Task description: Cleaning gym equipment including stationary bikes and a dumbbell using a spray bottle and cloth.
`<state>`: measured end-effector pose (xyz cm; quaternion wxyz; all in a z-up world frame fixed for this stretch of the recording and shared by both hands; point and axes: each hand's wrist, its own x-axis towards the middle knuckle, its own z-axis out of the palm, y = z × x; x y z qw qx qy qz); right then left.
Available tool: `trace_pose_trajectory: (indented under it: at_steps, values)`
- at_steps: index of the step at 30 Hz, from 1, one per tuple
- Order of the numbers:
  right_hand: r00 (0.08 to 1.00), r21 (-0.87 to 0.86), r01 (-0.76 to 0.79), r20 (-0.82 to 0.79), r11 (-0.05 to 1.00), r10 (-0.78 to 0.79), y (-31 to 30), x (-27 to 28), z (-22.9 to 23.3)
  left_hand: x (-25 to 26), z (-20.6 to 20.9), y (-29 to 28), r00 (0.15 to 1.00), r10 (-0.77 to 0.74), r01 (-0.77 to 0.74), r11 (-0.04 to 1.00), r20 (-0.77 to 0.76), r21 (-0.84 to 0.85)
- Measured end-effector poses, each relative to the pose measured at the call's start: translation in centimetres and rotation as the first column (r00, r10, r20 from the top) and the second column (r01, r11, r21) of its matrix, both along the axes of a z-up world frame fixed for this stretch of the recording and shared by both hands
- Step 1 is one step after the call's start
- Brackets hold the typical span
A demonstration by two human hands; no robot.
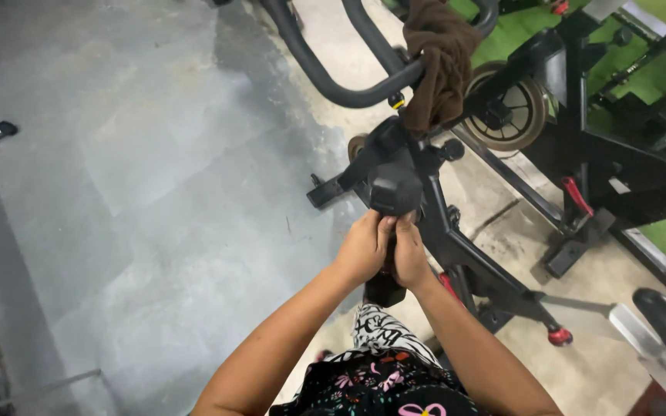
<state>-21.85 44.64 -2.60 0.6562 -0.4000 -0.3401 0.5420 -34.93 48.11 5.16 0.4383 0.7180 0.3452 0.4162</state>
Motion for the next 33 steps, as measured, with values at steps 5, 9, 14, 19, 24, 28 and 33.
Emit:
trace_pose_trajectory:
  at_steps: [5,9,14,19,24,28,33]
  values:
    - [1.000,0.211,-0.002,-0.017,0.978,0.006,5.7,1.5,0.4,1.3,1.7,4.7,1.000,0.010,-0.009,0.999,-0.024,0.052]
    - [0.999,0.164,-0.045,-0.017,0.985,0.049,10.5,3.2,3.3,3.4,4.0,9.1,0.999,0.040,-0.039,0.991,-0.010,0.125]
    - [0.965,0.079,-0.070,-0.247,0.994,0.087,17.9,5.7,7.8,8.1,6.1,16.3,0.985,0.082,-0.079,0.997,-0.152,0.027]
    - [0.944,-0.076,-0.108,-0.321,0.991,0.078,25.0,10.0,7.7,11.5,5.9,21.4,0.978,0.175,-0.160,0.978,-0.113,0.133]
    - [0.893,-0.060,-0.197,-0.424,0.979,0.153,31.0,11.9,6.4,11.7,6.7,23.3,0.806,0.389,-0.206,0.891,-0.446,0.404]
    - [0.853,-0.121,-0.249,-0.497,0.961,0.159,34.7,10.8,7.4,10.9,7.6,26.3,0.654,0.517,-0.166,0.811,-0.553,0.561]
    - [0.725,-0.054,-0.342,-0.650,0.938,0.228,38.4,9.7,4.3,8.1,6.0,31.0,0.519,0.615,-0.043,0.712,-0.594,0.701]
